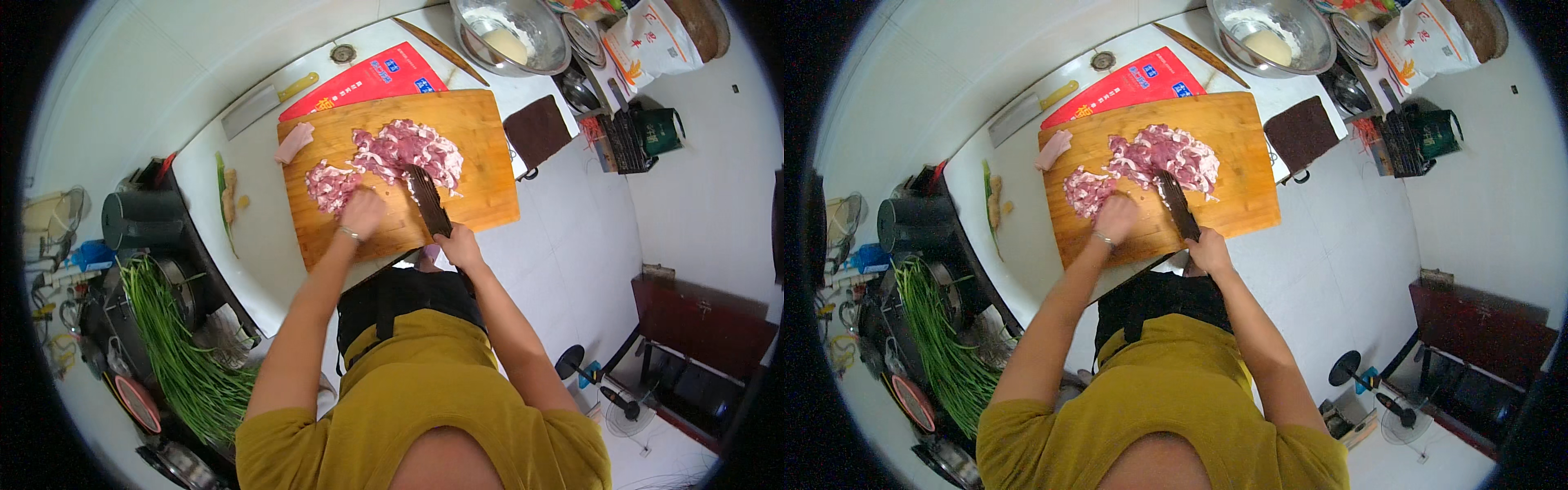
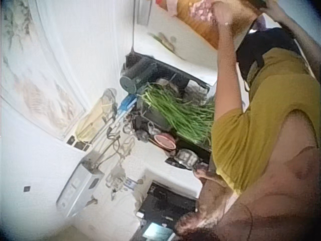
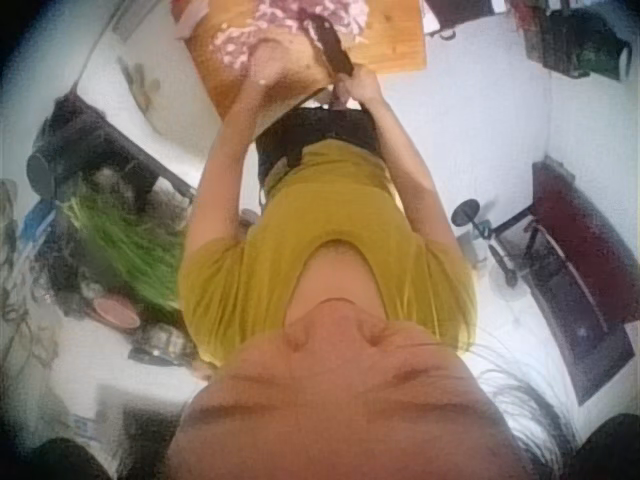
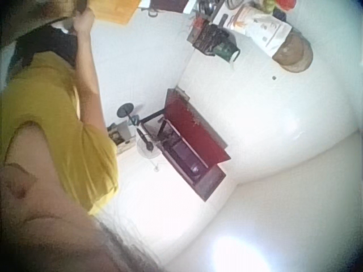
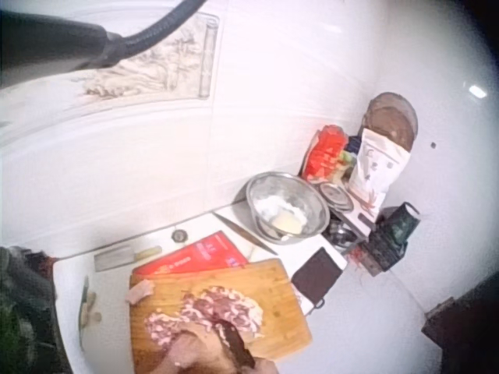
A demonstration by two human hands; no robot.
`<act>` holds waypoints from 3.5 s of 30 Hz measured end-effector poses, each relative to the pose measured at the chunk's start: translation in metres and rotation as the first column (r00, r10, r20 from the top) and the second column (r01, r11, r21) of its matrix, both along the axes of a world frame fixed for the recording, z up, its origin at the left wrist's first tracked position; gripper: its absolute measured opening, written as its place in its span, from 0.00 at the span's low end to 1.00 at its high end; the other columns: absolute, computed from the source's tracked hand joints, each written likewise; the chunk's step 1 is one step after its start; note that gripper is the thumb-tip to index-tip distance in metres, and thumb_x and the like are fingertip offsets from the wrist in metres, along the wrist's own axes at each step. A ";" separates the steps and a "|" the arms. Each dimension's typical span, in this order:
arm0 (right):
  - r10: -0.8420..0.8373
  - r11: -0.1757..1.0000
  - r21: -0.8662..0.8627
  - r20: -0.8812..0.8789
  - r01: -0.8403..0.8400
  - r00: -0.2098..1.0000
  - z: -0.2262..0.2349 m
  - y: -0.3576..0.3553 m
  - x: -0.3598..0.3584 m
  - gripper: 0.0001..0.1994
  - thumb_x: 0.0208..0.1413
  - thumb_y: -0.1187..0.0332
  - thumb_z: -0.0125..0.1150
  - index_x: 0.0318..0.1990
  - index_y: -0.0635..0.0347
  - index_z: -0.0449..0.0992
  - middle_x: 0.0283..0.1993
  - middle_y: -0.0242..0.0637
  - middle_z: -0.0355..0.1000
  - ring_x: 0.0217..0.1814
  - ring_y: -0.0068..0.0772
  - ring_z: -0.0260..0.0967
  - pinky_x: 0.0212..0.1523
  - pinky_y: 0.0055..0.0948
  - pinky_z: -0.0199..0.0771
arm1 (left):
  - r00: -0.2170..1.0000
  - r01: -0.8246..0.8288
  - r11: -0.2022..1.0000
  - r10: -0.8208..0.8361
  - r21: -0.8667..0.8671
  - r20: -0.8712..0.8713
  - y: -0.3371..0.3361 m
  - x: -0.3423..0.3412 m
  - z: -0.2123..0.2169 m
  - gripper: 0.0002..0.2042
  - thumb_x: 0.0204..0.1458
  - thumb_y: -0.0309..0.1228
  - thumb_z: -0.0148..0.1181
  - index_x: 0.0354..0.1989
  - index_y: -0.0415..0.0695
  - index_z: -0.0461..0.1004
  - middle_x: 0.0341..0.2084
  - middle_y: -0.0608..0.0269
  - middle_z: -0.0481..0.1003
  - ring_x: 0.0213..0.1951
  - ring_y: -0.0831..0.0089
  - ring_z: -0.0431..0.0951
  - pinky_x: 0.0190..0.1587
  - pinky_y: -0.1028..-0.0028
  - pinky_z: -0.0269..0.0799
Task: The person slices a large piece of raw meat into thin strips on a wooden cutting board using a cleaver. The person holds the meat with the left hand and chops with the right hand, accumulating a pile of sliced meat on the board.
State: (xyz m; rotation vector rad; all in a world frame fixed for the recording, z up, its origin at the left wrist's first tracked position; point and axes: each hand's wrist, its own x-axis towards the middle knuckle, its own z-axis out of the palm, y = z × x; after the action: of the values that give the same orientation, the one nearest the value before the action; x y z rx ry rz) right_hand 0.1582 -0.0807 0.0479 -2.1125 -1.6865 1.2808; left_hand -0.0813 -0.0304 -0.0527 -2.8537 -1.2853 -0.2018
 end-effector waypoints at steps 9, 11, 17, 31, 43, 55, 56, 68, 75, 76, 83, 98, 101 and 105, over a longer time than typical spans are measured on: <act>-0.371 0.813 -0.580 -0.570 -0.040 0.734 0.013 0.042 -0.061 0.13 0.52 0.72 0.56 0.20 0.54 0.60 0.12 0.24 0.49 0.11 0.21 0.45 0.14 0.27 0.52 | 0.777 -0.492 0.862 0.497 -0.121 0.385 0.001 -0.056 0.066 0.05 0.45 0.29 0.56 0.28 0.41 0.71 0.34 0.60 0.69 0.38 0.61 0.70 0.42 0.63 0.66; -0.367 0.799 -0.594 -0.601 -0.090 0.710 0.012 0.045 -0.070 0.13 0.52 0.72 0.56 0.20 0.53 0.59 0.12 0.24 0.49 0.11 0.21 0.45 0.14 0.27 0.52 | 0.848 -0.393 0.916 0.394 -0.076 0.355 -0.001 -0.044 0.087 0.13 0.47 0.28 0.51 0.43 0.40 0.70 0.45 0.57 0.68 0.49 0.62 0.68 0.50 0.65 0.64; -0.497 0.723 -0.688 -0.583 -0.066 0.643 0.013 0.046 -0.078 0.11 0.52 0.73 0.55 0.22 0.54 0.60 0.12 0.24 0.49 0.10 0.20 0.45 0.14 0.27 0.54 | 0.925 -0.359 0.933 0.352 0.026 0.142 -0.014 -0.054 0.048 0.20 0.50 0.26 0.44 0.53 0.40 0.64 0.54 0.55 0.64 0.58 0.62 0.61 0.59 0.67 0.57; -0.334 0.870 -0.477 -0.393 0.121 0.857 0.002 0.015 -0.041 0.11 0.50 0.71 0.58 0.22 0.67 0.65 0.11 0.35 0.59 0.08 0.29 0.56 0.10 0.31 0.56 | 0.862 -0.501 0.847 0.507 -0.178 -0.015 0.074 -0.077 0.030 0.07 0.44 0.29 0.54 0.33 0.45 0.74 0.33 0.60 0.72 0.40 0.62 0.71 0.41 0.64 0.68; -0.451 0.856 -0.464 -0.454 0.228 0.769 0.007 0.000 0.006 0.10 0.50 0.73 0.55 0.21 0.64 0.64 0.11 0.32 0.56 0.07 0.27 0.54 0.09 0.30 0.58 | 0.319 -0.151 0.508 0.837 -0.848 0.444 0.094 -0.108 0.086 0.08 0.53 0.30 0.54 0.36 0.41 0.76 0.21 0.72 0.70 0.26 0.84 0.69 0.26 0.83 0.67; -0.399 0.870 -0.441 -0.368 0.221 0.840 -0.001 -0.012 0.015 0.10 0.49 0.71 0.57 0.24 0.68 0.67 0.13 0.34 0.60 0.08 0.26 0.57 0.09 0.29 0.58 | 0.757 -0.340 0.811 0.536 -0.476 0.374 0.076 -0.061 0.049 0.06 0.47 0.24 0.55 0.33 0.40 0.74 0.31 0.56 0.76 0.33 0.66 0.76 0.38 0.70 0.70; -0.394 0.870 -0.443 -0.356 0.218 0.847 0.005 -0.012 0.015 0.10 0.49 0.70 0.57 0.24 0.69 0.67 0.13 0.34 0.61 0.08 0.26 0.57 0.09 0.29 0.58 | 0.742 -0.313 0.822 0.524 -0.477 0.417 0.075 -0.052 0.054 0.05 0.46 0.24 0.56 0.32 0.40 0.74 0.32 0.56 0.76 0.33 0.65 0.76 0.39 0.69 0.69; 0.001 0.999 0.032 0.117 -0.005 0.993 -0.013 -0.027 0.005 0.14 0.48 0.64 0.56 0.37 0.66 0.71 0.31 0.60 0.70 0.38 0.59 0.69 0.39 0.49 0.69 | 0.735 -0.358 0.757 0.590 -0.547 0.334 -0.027 0.044 0.027 0.10 0.46 0.32 0.59 0.36 0.43 0.72 0.37 0.52 0.69 0.35 0.54 0.71 0.38 0.64 0.69; 0.201 0.979 -0.088 0.241 -0.185 0.949 -0.012 -0.018 -0.016 0.08 0.49 0.69 0.50 0.34 0.63 0.69 0.30 0.55 0.72 0.34 0.54 0.72 0.36 0.48 0.72 | 0.952 -0.022 0.981 0.081 -0.195 0.296 -0.040 0.031 0.017 0.08 0.47 0.28 0.50 0.34 0.44 0.73 0.35 0.64 0.71 0.38 0.64 0.71 0.37 0.67 0.71; 0.238 0.970 -0.102 0.265 -0.219 0.934 -0.013 -0.016 -0.018 0.07 0.48 0.71 0.49 0.34 0.63 0.69 0.30 0.54 0.73 0.33 0.53 0.73 0.35 0.48 0.73 | 0.950 -0.008 0.985 0.061 -0.172 0.307 -0.041 0.030 0.010 0.08 0.45 0.28 0.50 0.33 0.44 0.73 0.35 0.64 0.71 0.38 0.64 0.71 0.37 0.68 0.71; 0.280 0.955 -0.180 0.269 -0.237 0.922 -0.021 -0.014 -0.021 0.08 0.47 0.71 0.51 0.35 0.64 0.69 0.32 0.54 0.73 0.36 0.53 0.72 0.37 0.45 0.73 | 0.952 0.038 0.997 -0.014 -0.074 0.305 -0.040 0.030 -0.006 0.10 0.42 0.27 0.51 0.33 0.41 0.74 0.35 0.61 0.72 0.38 0.66 0.72 0.39 0.71 0.71; 0.261 0.959 -0.185 0.269 -0.216 0.927 -0.044 -0.022 -0.005 0.10 0.45 0.69 0.54 0.35 0.64 0.71 0.31 0.52 0.73 0.35 0.52 0.72 0.37 0.46 0.72 | 0.896 -0.062 0.994 0.095 -0.091 0.434 -0.045 0.033 -0.012 0.10 0.41 0.24 0.51 0.34 0.38 0.73 0.32 0.59 0.70 0.36 0.65 0.70 0.36 0.71 0.70; 0.320 0.947 -0.086 0.241 -0.308 0.916 -0.051 -0.005 -0.013 0.10 0.47 0.67 0.53 0.34 0.63 0.70 0.30 0.53 0.72 0.34 0.53 0.72 0.35 0.46 0.72 | 0.888 -0.034 0.996 0.069 -0.085 0.454 -0.045 0.033 0.001 0.12 0.41 0.24 0.52 0.37 0.38 0.73 0.33 0.59 0.70 0.36 0.66 0.71 0.36 0.71 0.70; 0.272 0.958 0.020 0.256 -0.286 0.928 -0.045 0.021 -0.036 0.09 0.48 0.68 0.52 0.33 0.63 0.69 0.26 0.54 0.71 0.30 0.55 0.72 0.32 0.47 0.72 | 0.881 -0.051 0.992 0.098 -0.112 0.464 -0.047 0.027 0.013 0.15 0.41 0.24 0.53 0.40 0.39 0.73 0.33 0.60 0.70 0.35 0.67 0.71 0.35 0.72 0.70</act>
State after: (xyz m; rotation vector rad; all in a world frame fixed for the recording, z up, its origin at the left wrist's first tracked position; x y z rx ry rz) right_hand 0.1224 -0.0593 0.0033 -2.1345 -2.1683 1.0464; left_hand -0.0546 -0.0771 -0.0397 -2.9335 -1.5031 -0.9041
